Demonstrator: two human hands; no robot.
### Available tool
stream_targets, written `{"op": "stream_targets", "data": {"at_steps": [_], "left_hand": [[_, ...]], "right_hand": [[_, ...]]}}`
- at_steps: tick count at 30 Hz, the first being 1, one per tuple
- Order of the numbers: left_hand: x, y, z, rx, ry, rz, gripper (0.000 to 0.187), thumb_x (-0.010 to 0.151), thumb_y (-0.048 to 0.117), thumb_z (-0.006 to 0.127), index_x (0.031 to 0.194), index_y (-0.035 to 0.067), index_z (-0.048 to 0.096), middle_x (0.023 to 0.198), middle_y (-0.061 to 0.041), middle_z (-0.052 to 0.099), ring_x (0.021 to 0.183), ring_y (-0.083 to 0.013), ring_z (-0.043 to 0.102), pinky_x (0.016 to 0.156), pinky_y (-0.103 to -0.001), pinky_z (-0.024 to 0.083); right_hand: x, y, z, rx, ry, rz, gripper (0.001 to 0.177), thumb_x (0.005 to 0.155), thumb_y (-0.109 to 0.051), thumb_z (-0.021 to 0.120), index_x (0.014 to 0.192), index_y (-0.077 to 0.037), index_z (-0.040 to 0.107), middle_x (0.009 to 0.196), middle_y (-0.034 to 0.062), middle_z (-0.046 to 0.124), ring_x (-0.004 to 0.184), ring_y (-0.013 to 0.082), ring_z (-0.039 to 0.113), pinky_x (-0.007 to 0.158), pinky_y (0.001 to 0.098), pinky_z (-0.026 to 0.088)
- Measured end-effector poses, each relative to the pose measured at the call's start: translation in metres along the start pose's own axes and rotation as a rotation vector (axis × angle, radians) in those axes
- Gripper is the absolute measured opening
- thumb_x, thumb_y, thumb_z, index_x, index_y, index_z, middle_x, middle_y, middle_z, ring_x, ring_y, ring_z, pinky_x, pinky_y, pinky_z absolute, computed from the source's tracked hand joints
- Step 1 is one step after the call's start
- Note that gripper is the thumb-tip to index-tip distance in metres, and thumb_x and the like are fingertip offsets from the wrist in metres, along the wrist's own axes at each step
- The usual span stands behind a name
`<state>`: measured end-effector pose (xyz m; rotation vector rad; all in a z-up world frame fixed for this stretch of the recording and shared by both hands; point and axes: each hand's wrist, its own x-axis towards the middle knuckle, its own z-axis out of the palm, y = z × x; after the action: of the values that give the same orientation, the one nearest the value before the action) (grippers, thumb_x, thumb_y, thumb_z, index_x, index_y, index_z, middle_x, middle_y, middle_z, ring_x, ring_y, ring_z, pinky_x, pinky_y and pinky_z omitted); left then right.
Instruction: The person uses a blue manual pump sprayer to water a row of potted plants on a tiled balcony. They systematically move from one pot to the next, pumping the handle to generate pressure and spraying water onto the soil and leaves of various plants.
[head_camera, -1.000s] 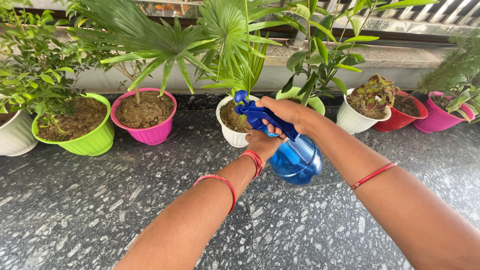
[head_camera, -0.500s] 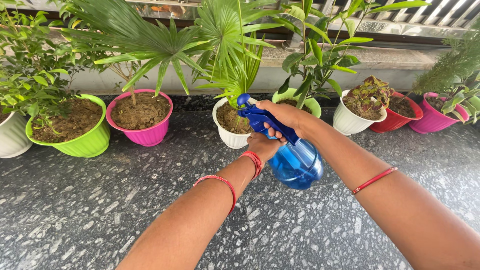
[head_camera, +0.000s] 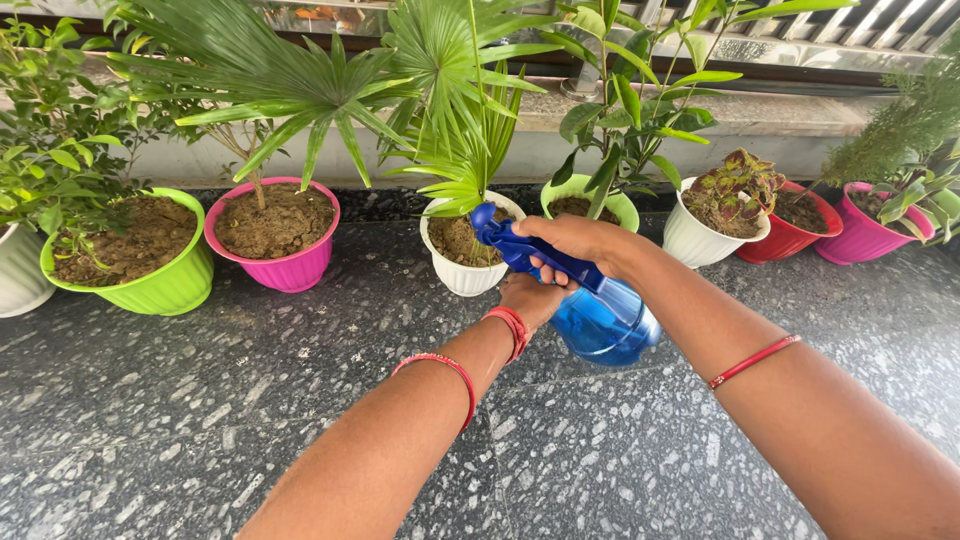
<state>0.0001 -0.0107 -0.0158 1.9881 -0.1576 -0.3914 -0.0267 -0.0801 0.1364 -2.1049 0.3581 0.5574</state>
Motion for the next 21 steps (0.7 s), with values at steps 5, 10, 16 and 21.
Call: {"op": "stream_targets", "data": {"at_steps": [5,10,16,21], "left_hand": [[-0.002,0.004,-0.008,-0.083,-0.022,-0.145,0.112,0.069,0.048,0.093,0.145,-0.011,0.034,0.143,-0.021,0.045,0.130,-0.0301,0.054,0.105,-0.036,0.049],[0.003,0.000,-0.004,-0.167,-0.015,-0.092,0.088,0.069,0.037,0.090,0.130,-0.013,0.049,0.124,-0.016,0.065,0.113,-0.0217,0.066,0.094,-0.034,0.056],[0.012,-0.012,0.006,-0.203,-0.048,-0.014,0.046,0.073,0.024,0.083,0.109,-0.002,0.070,0.108,-0.006,0.074,0.100,-0.0149,0.069,0.087,-0.032,0.055],[0.014,-0.016,0.007,-0.204,-0.057,0.002,0.049,0.074,0.027,0.082,0.111,-0.003,0.070,0.112,-0.007,0.073,0.106,-0.0163,0.067,0.092,-0.033,0.052]], "right_hand": [[-0.004,0.000,0.003,0.061,0.016,-0.011,0.071,0.086,-0.077,0.053,0.074,-0.007,0.059,0.060,0.0056,0.060,0.049,0.0145,0.056,0.046,0.0323,0.047],[0.008,0.005,0.002,0.073,0.025,-0.022,0.059,0.088,-0.065,0.059,0.078,-0.007,0.062,0.064,0.0070,0.064,0.050,0.0147,0.055,0.046,0.0348,0.047],[0.022,0.015,0.002,0.114,0.006,0.000,0.048,0.090,-0.053,0.058,0.083,-0.006,0.063,0.067,0.0068,0.066,0.049,0.0152,0.055,0.046,0.0360,0.047],[0.014,0.010,0.008,0.121,0.045,0.031,0.054,0.092,-0.060,0.059,0.079,-0.007,0.058,0.063,0.0057,0.060,0.047,0.0142,0.051,0.044,0.0332,0.041]]}}
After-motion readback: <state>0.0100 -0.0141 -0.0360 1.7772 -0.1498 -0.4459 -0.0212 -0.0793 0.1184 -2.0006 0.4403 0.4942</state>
